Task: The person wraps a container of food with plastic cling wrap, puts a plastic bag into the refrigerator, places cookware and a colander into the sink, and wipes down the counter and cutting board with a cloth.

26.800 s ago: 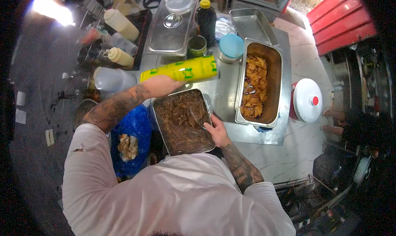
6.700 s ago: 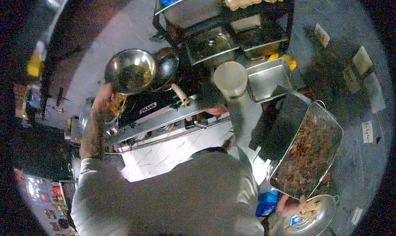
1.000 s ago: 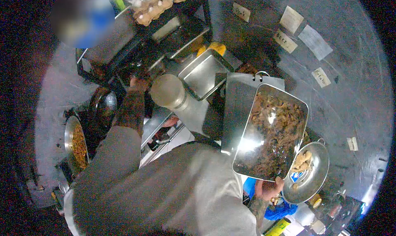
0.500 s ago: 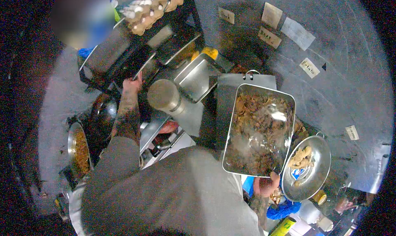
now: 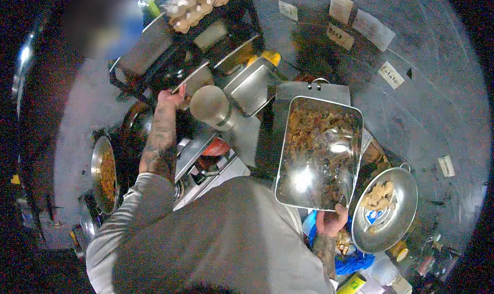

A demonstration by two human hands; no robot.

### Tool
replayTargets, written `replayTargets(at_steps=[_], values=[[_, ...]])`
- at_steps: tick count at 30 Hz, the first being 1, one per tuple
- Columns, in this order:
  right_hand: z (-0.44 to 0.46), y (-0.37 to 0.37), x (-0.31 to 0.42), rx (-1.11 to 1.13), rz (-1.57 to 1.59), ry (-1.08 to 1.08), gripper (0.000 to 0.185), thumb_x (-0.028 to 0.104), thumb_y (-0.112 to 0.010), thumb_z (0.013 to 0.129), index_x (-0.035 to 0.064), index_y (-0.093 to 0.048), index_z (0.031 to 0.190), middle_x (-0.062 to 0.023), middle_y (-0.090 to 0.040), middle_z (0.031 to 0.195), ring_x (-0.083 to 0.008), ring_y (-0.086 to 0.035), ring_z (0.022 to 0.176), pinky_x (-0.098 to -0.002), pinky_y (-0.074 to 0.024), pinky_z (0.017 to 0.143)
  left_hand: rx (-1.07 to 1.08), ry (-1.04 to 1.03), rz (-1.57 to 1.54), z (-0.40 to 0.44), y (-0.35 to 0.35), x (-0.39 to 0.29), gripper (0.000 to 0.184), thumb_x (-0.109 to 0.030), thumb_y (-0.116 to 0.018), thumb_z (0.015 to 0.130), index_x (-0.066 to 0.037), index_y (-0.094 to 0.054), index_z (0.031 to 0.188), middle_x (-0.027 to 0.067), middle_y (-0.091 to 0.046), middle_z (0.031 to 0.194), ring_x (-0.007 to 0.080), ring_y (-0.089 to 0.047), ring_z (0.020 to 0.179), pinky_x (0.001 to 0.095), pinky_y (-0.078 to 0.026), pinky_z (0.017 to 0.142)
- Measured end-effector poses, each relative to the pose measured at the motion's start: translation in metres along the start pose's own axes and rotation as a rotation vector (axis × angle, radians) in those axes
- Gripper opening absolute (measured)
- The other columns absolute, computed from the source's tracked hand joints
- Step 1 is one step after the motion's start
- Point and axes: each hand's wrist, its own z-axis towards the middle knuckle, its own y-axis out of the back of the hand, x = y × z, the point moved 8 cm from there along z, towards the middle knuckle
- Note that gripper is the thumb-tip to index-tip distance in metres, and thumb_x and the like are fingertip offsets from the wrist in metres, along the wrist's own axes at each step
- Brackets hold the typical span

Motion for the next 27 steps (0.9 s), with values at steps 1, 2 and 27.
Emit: replayTargets(at_steps=[1, 2, 27], values=[[0.001, 0.003, 0.001, -0.018, 0.007, 0.013, 0.058, 0.021, -0.059, 0.070, 0.0033, -0.052, 0.125, -0.0131, -0.059, 0.121, -0.0314, -0.055, 0.112, -0.0456, -0.0420, 0.100, 0.001, -0.005, -0.002, 0.001, 0.003, 0.001, 0.048, -0.018, -0.032, 0.095, 0.007, -0.027, 0.136, 0.0300, -0.030, 0.135, 0.0424, -0.052, 0.109, 0.0462, -0.058, 0.084], [-0.001, 0.002, 0.001, -0.018, 0.007, 0.008, 0.058, 0.021, -0.059, 0.070, 0.0033, -0.052, 0.125, -0.0131, -0.059, 0.121, -0.0314, -0.055, 0.112, -0.0456, -0.0420, 0.100, -0.029, 0.020, -0.023, 0.006, 0.012, 0.004, 0.047, -0.019, -0.032, 0.096, 0.007, -0.028, 0.135, 0.0291, -0.036, 0.131, 0.0417, -0.053, 0.108, 0.0457, -0.058, 0.084], [0.002, 0.023, 0.014, 0.046, -0.407, 0.037, 0.058, 0.021, -0.059, 0.073, 0.0038, -0.050, 0.128, -0.0119, -0.057, 0.124, -0.0300, -0.053, 0.114, -0.0445, -0.0400, 0.101, -0.056, 0.293, -0.127, -0.063, 0.068, 0.068, 0.038, -0.012, -0.040, 0.087, 0.006, -0.050, 0.119, 0.0232, -0.058, 0.111, 0.0359, -0.061, 0.098, 0.0406, -0.060, 0.077]])
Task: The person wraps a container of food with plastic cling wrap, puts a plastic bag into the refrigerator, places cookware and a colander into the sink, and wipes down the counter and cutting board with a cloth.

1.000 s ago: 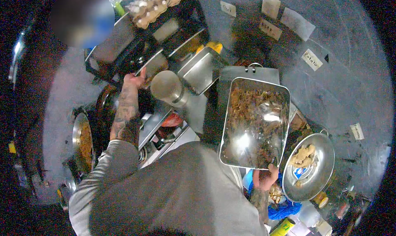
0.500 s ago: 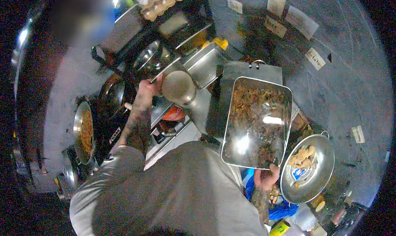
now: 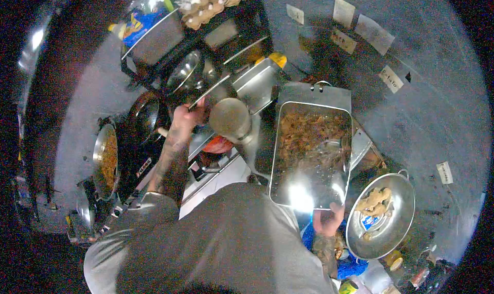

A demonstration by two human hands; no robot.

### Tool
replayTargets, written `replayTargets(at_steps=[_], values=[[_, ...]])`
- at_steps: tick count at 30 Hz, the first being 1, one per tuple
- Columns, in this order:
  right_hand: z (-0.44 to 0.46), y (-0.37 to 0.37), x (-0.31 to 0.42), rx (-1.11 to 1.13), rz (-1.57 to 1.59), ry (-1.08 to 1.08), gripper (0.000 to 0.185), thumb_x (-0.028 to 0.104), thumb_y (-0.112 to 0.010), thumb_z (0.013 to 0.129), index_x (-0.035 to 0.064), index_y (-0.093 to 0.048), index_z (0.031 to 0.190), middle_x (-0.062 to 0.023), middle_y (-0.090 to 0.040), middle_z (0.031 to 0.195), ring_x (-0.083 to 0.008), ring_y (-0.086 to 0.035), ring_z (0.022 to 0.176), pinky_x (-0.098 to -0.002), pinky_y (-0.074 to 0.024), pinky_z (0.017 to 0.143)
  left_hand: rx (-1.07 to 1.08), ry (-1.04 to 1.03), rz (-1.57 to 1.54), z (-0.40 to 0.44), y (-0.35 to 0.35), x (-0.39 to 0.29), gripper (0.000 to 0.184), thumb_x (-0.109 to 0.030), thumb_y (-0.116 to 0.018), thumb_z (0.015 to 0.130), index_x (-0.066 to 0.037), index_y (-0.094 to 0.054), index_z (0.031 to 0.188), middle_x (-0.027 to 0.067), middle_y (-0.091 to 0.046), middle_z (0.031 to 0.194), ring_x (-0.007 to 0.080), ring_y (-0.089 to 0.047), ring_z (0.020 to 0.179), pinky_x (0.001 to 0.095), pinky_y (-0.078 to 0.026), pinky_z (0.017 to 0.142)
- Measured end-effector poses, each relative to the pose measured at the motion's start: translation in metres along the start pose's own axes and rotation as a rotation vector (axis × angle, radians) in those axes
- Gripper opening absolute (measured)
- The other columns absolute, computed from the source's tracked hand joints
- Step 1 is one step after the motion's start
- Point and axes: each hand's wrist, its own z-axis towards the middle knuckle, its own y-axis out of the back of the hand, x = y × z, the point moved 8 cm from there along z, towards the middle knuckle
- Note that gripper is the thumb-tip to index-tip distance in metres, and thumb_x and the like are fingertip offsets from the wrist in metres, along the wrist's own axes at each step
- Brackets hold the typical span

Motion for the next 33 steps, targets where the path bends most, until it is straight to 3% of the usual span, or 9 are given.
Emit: replayTargets(at_steps=[2, 6, 11, 18, 24, 26, 28, 32, 33], values=[[0.002, -0.011, -0.005, 0.035, 0.278, -0.117, 0.057, 0.022, -0.058, 0.073, 0.0044, -0.051, 0.127, -0.0115, -0.057, 0.124, -0.0296, -0.054, 0.114, -0.0445, -0.0405, 0.100, 0.009, -0.091, 0.035, -0.023, -0.010, 0.007, 0.039, -0.011, -0.039, 0.086, 0.007, -0.049, 0.120, 0.0242, -0.057, 0.112, 0.0366, -0.061, 0.099, 0.0407, -0.059, 0.078], [0.006, -0.006, -0.010, 0.048, 0.142, -0.044, 0.056, 0.023, -0.059, 0.073, 0.0039, -0.052, 0.126, -0.0116, -0.058, 0.124, -0.0302, -0.054, 0.114, -0.0446, -0.0398, 0.102, 0.240, -0.166, 0.100, -0.039, -0.030, 0.006, 0.061, -0.009, -0.040, 0.085, 0.007, -0.018, 0.139, 0.0334, -0.034, 0.133, 0.0393, -0.058, 0.103, 0.0413, -0.059, 0.082], [0.011, -0.023, -0.006, 0.027, 0.312, -0.120, 0.054, 0.022, -0.060, 0.072, 0.0033, -0.053, 0.122, -0.0120, -0.059, 0.121, -0.0305, -0.055, 0.113, -0.0452, -0.0405, 0.101, 0.009, -0.079, 0.013, -0.054, -0.028, 0.018, 0.067, -0.009, -0.043, 0.086, 0.000, -0.010, 0.144, 0.0321, 0.003, 0.145, 0.0407, -0.056, 0.107, 0.0430, -0.058, 0.082], [0.013, -0.009, -0.006, 0.013, 0.206, -0.093, 0.053, 0.021, -0.055, 0.075, 0.0043, -0.050, 0.124, -0.0091, -0.060, 0.112, -0.0245, -0.059, 0.102, -0.0369, -0.0481, 0.088, -0.029, -0.046, 0.118, -0.036, -0.050, 0.048, 0.071, -0.011, -0.046, 0.087, -0.005, -0.005, 0.145, 0.0317, -0.001, 0.145, 0.0415, -0.055, 0.107, 0.0431, -0.059, 0.080], [0.003, -0.001, 0.004, -0.062, 0.287, -0.023, 0.055, 0.021, -0.055, 0.071, 0.0018, -0.051, 0.122, -0.0116, -0.059, 0.111, -0.0252, -0.059, 0.101, -0.0369, -0.0486, 0.087, -0.004, 0.002, 0.165, 0.015, -0.100, 0.079, 0.064, -0.019, -0.044, 0.092, 0.006, -0.009, 0.140, 0.0312, 0.000, 0.143, 0.0412, -0.059, 0.101, 0.0454, -0.060, 0.077], [-0.004, 0.018, 0.006, -0.047, 0.130, 0.103, 0.054, 0.022, -0.055, 0.071, 0.0023, -0.052, 0.122, -0.0108, -0.060, 0.110, -0.0244, -0.060, 0.097, -0.0358, -0.0508, 0.082, 0.004, -0.026, 0.232, 0.044, -0.104, 0.077, 0.058, -0.021, -0.041, 0.093, 0.007, -0.016, 0.138, 0.0330, -0.013, 0.141, 0.0410, -0.058, 0.101, 0.0450, -0.060, 0.077], [-0.011, 0.018, 0.006, 0.068, 0.123, 0.085, 0.047, 0.002, -0.054, 0.076, 0.0045, -0.045, 0.122, -0.0104, -0.052, 0.120, -0.0223, -0.053, 0.106, -0.0358, -0.0448, 0.090, 0.244, -0.063, 0.222, 0.071, -0.117, 0.074, 0.047, -0.016, -0.041, 0.091, 0.005, -0.036, 0.132, 0.0294, -0.035, 0.134, 0.0405, -0.057, 0.105, 0.0441, -0.059, 0.078], [-0.017, 0.009, 0.006, 0.008, 0.439, -0.037, 0.048, 0.000, -0.052, 0.080, 0.0052, -0.044, 0.127, -0.0108, -0.052, 0.124, -0.0239, -0.052, 0.112, -0.0376, -0.0430, 0.095, 0.214, -0.062, 0.191, 0.083, -0.136, 0.082, 0.035, -0.015, -0.039, 0.092, 0.002, -0.050, 0.121, 0.0229, -0.044, 0.132, 0.0387, -0.057, 0.104, 0.0461, -0.058, 0.080], [-0.019, 0.010, 0.015, 0.045, -0.029, 0.184, 0.048, 0.006, -0.054, 0.078, 0.0057, -0.047, 0.126, -0.0103, -0.055, 0.121, -0.0247, -0.054, 0.110, -0.0381, -0.0447, 0.094, 0.256, -0.092, 0.182, 0.097, -0.146, 0.076, 0.035, -0.016, -0.038, 0.093, -0.001, -0.050, 0.122, 0.0191, -0.049, 0.129, 0.0373, -0.058, 0.104, 0.0472, -0.058, 0.081]])
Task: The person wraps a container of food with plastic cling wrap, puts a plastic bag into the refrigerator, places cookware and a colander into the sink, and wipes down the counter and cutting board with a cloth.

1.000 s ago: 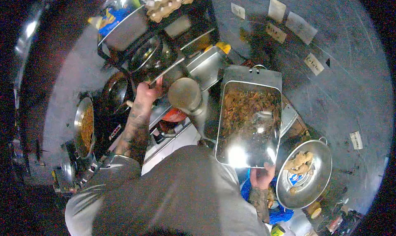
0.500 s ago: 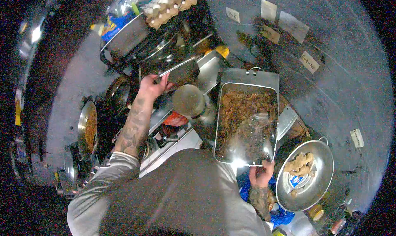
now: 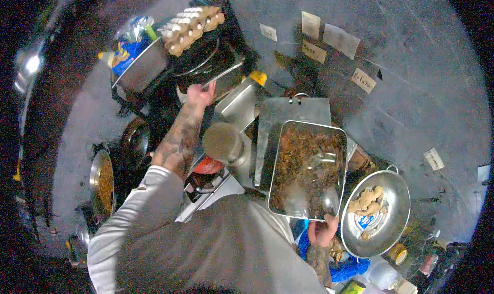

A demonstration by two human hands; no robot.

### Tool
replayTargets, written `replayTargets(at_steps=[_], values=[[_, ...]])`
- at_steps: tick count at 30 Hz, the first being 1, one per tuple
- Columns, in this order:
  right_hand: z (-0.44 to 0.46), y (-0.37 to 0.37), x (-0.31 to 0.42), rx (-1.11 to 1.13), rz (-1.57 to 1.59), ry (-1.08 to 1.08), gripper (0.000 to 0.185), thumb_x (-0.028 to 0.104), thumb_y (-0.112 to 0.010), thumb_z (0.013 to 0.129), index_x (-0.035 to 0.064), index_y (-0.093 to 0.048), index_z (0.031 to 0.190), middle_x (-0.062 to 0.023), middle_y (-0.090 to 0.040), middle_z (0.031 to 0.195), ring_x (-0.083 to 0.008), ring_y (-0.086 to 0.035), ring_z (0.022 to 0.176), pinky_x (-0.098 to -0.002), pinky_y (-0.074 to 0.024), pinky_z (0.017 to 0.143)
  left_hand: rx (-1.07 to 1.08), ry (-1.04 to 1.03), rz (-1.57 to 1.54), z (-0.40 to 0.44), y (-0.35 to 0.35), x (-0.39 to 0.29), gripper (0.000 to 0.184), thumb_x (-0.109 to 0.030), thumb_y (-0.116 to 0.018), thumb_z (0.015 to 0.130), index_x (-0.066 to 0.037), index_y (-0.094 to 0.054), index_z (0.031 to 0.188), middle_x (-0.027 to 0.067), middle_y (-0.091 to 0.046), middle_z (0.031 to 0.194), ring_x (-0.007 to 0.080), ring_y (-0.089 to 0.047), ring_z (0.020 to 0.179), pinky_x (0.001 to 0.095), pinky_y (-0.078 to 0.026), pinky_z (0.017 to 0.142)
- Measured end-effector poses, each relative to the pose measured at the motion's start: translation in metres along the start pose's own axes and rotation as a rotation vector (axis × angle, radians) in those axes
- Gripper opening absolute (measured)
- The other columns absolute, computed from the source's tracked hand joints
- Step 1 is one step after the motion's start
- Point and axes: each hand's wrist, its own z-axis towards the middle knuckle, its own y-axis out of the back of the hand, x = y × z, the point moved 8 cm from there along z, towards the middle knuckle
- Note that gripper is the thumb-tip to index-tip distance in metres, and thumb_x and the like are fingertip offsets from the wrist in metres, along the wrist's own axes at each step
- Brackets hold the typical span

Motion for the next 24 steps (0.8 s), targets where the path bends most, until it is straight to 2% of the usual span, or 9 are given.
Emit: replayTargets(at_steps=[1, 5, 7, 11, 13, 19, 20, 22, 24], values=[[-0.004, 0.000, 0.009, -0.026, -0.464, 0.220, 0.050, 0.012, -0.057, 0.077, 0.0061, -0.049, 0.126, -0.0098, -0.058, 0.118, -0.0254, -0.057, 0.107, -0.0386, -0.0464, 0.092, 0.035, -0.034, -0.005, 0.016, -0.005, -0.006, 0.035, -0.017, -0.037, 0.094, -0.003, -0.050, 0.123, 0.0153, -0.053, 0.126, 0.0359, -0.058, 0.104, 0.0483, -0.057, 0.081], [-0.005, 0.023, -0.007, -0.178, 0.101, -0.008, 0.050, 0.021, -0.058, 0.074, 0.0075, -0.054, 0.122, -0.0074, -0.062, 0.112, -0.0238, -0.061, 0.100, -0.0370, -0.0501, 0.086, 0.132, -0.145, 0.095, 0.052, -0.032, -0.024, 0.038, -0.019, -0.033, 0.097, 0.003, -0.045, 0.125, 0.0265, -0.052, 0.121, 0.0444, -0.056, 0.105, 0.0490, -0.057, 0.082], [-0.012, 0.026, -0.024, -0.307, 0.600, -0.274, 0.040, -0.007, -0.060, 0.070, 0.0053, -0.047, 0.106, -0.0190, -0.048, 0.121, -0.0300, -0.053, 0.108, -0.0374, -0.0464, 0.088, -0.026, -0.089, 0.157, 0.027, -0.059, -0.019, 0.038, -0.019, -0.033, 0.097, 0.004, -0.045, 0.125, 0.0240, -0.054, 0.120, 0.0417, -0.056, 0.106, 0.0496, -0.056, 0.086], [-0.020, 0.002, 0.003, -0.194, 0.228, -0.037, 0.049, 0.013, -0.058, 0.072, 0.0072, -0.052, 0.121, -0.0098, -0.059, 0.116, -0.0273, -0.056, 0.108, -0.0430, -0.0440, 0.096, -0.340, 0.090, 0.031, 0.069, -0.067, -0.038, 0.040, -0.021, -0.034, 0.097, 0.004, -0.045, 0.126, 0.0191, -0.050, 0.128, 0.0359, -0.053, 0.112, 0.0490, -0.056, 0.083], [-0.018, -0.021, 0.013, -0.197, 0.354, -0.034, 0.054, 0.015, -0.058, 0.072, 0.0091, -0.052, 0.125, -0.0076, -0.059, 0.119, -0.0270, -0.056, 0.111, -0.0450, -0.0421, 0.100, 0.343, -0.242, 0.138, 0.125, -0.103, -0.071, 0.041, -0.024, -0.037, 0.097, 0.004, -0.045, 0.126, 0.0212, -0.046, 0.130, 0.0354, -0.055, 0.109, 0.0485, -0.058, 0.077], [-0.033, -0.009, -0.005, -0.234, -0.035, 0.057, 0.056, 0.014, -0.058, 0.073, 0.0094, -0.050, 0.128, -0.0077, -0.058, 0.121, -0.0273, -0.056, 0.111, -0.0425, -0.0438, 0.098, 0.381, -0.217, 0.419, 0.141, -0.076, -0.035, 0.031, -0.015, -0.044, 0.094, 0.000, -0.049, 0.121, 0.0176, -0.051, 0.125, 0.0313, -0.057, 0.105, 0.0449, -0.055, 0.086], [-0.036, -0.010, 0.000, -0.255, -0.224, 0.149, 0.052, 0.015, -0.059, 0.073, 0.0081, -0.052, 0.124, -0.0078, -0.060, 0.118, -0.0269, -0.056, 0.110, -0.0422, -0.0439, 0.098, 0.684, -0.349, 0.760, 0.118, -0.079, -0.029, 0.030, -0.015, -0.046, 0.093, 0.000, -0.050, 0.118, 0.0175, -0.055, 0.115, 0.0313, -0.059, 0.098, 0.0425, -0.055, 0.084], [-0.041, -0.001, -0.006, -0.275, -0.414, 0.235, 0.049, 0.016, -0.059, 0.073, 0.0068, -0.055, 0.121, -0.0079, -0.061, 0.116, -0.0265, -0.057, 0.110, -0.0420, -0.0440, 0.097, 0.276, 0.319, 0.449, 0.107, -0.032, -0.011, 0.021, -0.015, -0.048, 0.089, -0.001, -0.055, 0.103, 0.0121, -0.061, 0.084, 0.0285, -0.061, 0.072, 0.0359, -0.056, 0.070], [-0.046, 0.043, -0.039, -0.367, -0.175, 0.062, 0.052, 0.004, -0.063, 0.069, 0.0073, -0.049, 0.119, -0.0117, -0.053, 0.120, -0.0263, -0.053, 0.108, -0.0407, -0.0441, 0.093, 0.290, -0.098, 0.665, 0.130, 0.023, -0.074, 0.014, -0.016, -0.049, 0.088, -0.005, -0.057, 0.088, 0.0086, -0.057, 0.074, 0.0231, -0.055, 0.059, 0.0335, -0.049, 0.049]])
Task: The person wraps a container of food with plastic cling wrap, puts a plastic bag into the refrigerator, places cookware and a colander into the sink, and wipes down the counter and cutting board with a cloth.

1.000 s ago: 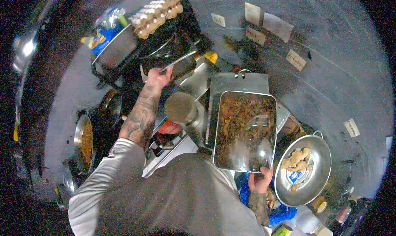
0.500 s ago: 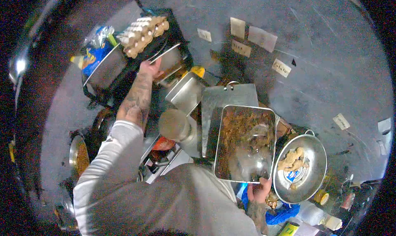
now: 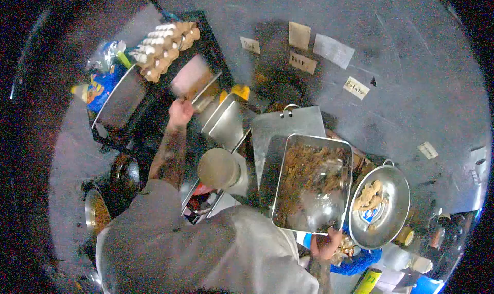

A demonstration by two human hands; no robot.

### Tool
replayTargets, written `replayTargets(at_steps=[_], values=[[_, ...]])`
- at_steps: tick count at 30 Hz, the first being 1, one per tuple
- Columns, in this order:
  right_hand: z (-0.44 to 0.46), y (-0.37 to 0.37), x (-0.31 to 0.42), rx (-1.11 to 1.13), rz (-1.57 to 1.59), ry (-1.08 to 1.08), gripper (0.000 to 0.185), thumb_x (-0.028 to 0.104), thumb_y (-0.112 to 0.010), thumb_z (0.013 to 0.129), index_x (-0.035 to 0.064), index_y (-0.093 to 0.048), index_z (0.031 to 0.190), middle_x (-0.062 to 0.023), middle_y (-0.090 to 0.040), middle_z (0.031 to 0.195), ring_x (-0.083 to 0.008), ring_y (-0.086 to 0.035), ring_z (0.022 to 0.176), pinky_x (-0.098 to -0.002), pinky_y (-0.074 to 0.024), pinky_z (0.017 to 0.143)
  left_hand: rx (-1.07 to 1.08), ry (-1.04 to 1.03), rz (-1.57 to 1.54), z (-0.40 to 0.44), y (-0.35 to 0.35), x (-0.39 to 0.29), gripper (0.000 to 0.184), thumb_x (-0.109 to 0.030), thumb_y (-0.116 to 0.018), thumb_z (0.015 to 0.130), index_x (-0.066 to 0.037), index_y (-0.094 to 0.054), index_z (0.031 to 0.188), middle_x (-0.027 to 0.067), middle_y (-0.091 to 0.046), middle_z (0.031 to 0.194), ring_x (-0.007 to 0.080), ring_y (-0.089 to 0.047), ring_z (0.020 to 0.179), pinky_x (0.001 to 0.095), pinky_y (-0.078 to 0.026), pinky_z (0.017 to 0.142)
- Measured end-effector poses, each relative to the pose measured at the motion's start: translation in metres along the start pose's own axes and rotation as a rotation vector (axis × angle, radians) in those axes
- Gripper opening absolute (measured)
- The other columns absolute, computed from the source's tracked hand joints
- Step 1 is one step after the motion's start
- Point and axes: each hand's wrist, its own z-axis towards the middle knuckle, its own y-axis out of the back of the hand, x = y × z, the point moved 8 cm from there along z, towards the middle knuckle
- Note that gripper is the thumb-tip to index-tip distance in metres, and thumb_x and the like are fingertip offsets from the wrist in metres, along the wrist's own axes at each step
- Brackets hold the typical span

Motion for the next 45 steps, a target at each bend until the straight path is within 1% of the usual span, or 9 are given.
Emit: replayTargets(at_steps=[2, 9, 12, 17, 23, 25, 36, 41, 45], values=[[-0.004, -0.035, 0.028, -0.027, 0.127, -0.069, 0.051, 0.001, -0.063, 0.069, 0.0084, -0.048, 0.117, -0.0097, -0.052, 0.116, -0.0235, -0.052, 0.105, -0.0394, -0.0442, 0.091, -0.628, -0.251, -0.041, -0.075, 0.014, -0.032, 0.010, -0.013, -0.053, 0.083, -0.009, -0.055, 0.074, 0.0043, -0.052, 0.064, 0.0180, -0.049, 0.050, 0.0314, -0.034, 0.037], [-0.013, -0.061, 0.033, -0.181, 0.326, -0.271, 0.029, 0.016, -0.062, 0.069, 0.0123, -0.057, 0.098, -0.0032, -0.060, 0.098, -0.0206, -0.057, 0.094, -0.0367, -0.0466, 0.084, -0.103, -0.053, 0.640, -0.017, 0.043, -0.036, 0.019, -0.018, -0.051, 0.086, -0.005, -0.055, 0.099, 0.0094, -0.056, 0.088, 0.0253, -0.058, 0.084, 0.0463, -0.051, 0.079], [-0.020, -0.095, 0.053, -0.212, 0.452, -0.301, 0.031, 0.015, -0.063, 0.068, 0.0107, -0.059, 0.099, -0.0032, -0.063, 0.096, -0.0222, -0.060, 0.090, -0.0370, -0.0478, 0.083, -0.237, 0.230, 0.323, 0.008, 0.045, -0.002, 0.017, -0.016, -0.053, 0.085, -0.005, -0.053, 0.098, 0.0105, -0.057, 0.091, 0.0305, -0.057, 0.091, 0.0582, -0.044, 0.089], [-0.020, -0.101, 0.064, -0.134, 0.453, -0.177, 0.051, 0.020, -0.062, 0.069, 0.0090, -0.056, 0.119, -0.0056, -0.062, 0.114, -0.0254, -0.056, 0.109, -0.0444, -0.0415, 0.100, -0.210, 0.067, 0.180, -0.001, 0.054, 0.005, 0.019, -0.018, -0.055, 0.086, -0.003, -0.058, 0.097, 0.0122, -0.061, 0.090, 0.0305, -0.061, 0.087, 0.0520, -0.051, 0.076], [-0.010, -0.102, 0.064, -0.026, 0.356, -0.088, 0.047, 0.017, -0.060, 0.070, 0.0048, -0.057, 0.116, -0.0078, -0.061, 0.112, -0.0252, -0.057, 0.105, -0.0414, -0.0438, 0.095, 0.007, -0.740, 1.894, -0.080, 0.060, -0.027, 0.022, -0.020, -0.057, 0.088, 0.000, -0.063, 0.097, 0.0139, -0.064, 0.088, 0.0305, -0.064, 0.082, 0.0459, -0.057, 0.063], [-0.002, -0.102, 0.059, 0.017, 0.427, -0.126, 0.048, 0.019, -0.061, 0.071, 0.0053, -0.057, 0.117, -0.0082, -0.061, 0.112, -0.0243, -0.057, 0.104, -0.0400, -0.0452, 0.094, -0.391, -0.066, 0.114, -0.079, 0.128, -0.002, 0.026, -0.021, -0.056, 0.089, 0.002, -0.061, 0.100, 0.0148, -0.065, 0.094, 0.0315, -0.065, 0.081, 0.0430, -0.058, 0.058], [0.032, -0.084, 0.050, 0.159, 0.384, -0.258, 0.047, 0.021, -0.057, 0.075, 0.0047, -0.054, 0.119, -0.0083, -0.061, 0.109, -0.0227, -0.059, 0.098, -0.0352, -0.0495, 0.083, -0.582, -0.135, -0.044, -0.187, 0.142, -0.016, 0.022, -0.005, -0.050, 0.077, 0.000, -0.058, 0.097, 0.0182, -0.058, 0.100, 0.0364, -0.062, 0.086, 0.0588, -0.054, 0.063], [0.043, -0.041, 0.011, 0.106, 0.417, -0.447, 0.045, 0.018, -0.059, 0.072, 0.0049, -0.055, 0.115, -0.0077, -0.062, 0.101, -0.0222, -0.060, 0.090, -0.0356, -0.0494, 0.081, -0.483, -0.668, 1.811, -0.245, 0.069, -0.053, 0.026, -0.026, -0.074, 0.071, -0.005, -0.060, 0.079, 0.0156, -0.063, 0.083, 0.0358, -0.063, 0.078, 0.0461, -0.052, 0.067], [0.035, -0.075, 0.046, 0.176, 0.377, -0.406, 0.044, 0.019, -0.057, 0.074, 0.0047, -0.055, 0.115, -0.0081, -0.062, 0.102, -0.0220, -0.060, 0.091, -0.0364, -0.0501, 0.082, -0.524, -0.676, 1.714, -0.237, 0.101, -0.063, 0.030, -0.026, -0.075, 0.067, -0.003, -0.057, 0.076, 0.0153, -0.058, 0.077, 0.0371, -0.060, 0.073, 0.0474, -0.052, 0.064]])
